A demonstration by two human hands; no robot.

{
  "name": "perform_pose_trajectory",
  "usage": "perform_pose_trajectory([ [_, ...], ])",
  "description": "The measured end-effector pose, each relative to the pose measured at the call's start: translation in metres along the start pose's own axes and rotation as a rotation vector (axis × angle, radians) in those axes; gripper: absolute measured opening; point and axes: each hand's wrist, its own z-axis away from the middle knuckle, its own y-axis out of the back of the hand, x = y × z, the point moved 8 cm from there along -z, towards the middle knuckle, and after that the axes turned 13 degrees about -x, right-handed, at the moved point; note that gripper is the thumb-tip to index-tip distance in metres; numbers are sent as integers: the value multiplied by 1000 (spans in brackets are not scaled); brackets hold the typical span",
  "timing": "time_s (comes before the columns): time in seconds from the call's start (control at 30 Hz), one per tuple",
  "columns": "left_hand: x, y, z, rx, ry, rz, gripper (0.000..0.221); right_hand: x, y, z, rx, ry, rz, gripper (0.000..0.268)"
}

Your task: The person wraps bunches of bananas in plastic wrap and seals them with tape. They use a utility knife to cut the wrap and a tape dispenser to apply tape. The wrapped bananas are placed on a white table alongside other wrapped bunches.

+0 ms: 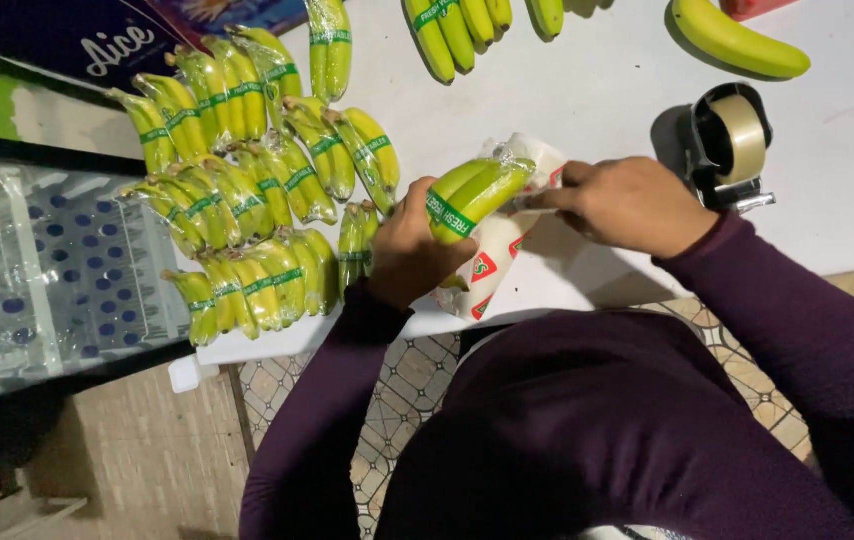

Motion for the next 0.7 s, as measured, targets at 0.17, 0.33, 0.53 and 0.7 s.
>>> perform_pose_trajectory([
  [0.17,-16,-1,-3,-428,276,338,72,31,7,13,-24,-121,62,19],
  [0.33,-24,-10,4,-610,426,560,72,2,-5,8,-71,-45,42,22],
  [0.53,-16,14,0,-695,446,599,73,18,-11,-12,-27,-45,89,14],
  [0.7,-22,22,2,-836,507,723,86,90,-2,7,-49,-300,258,33],
])
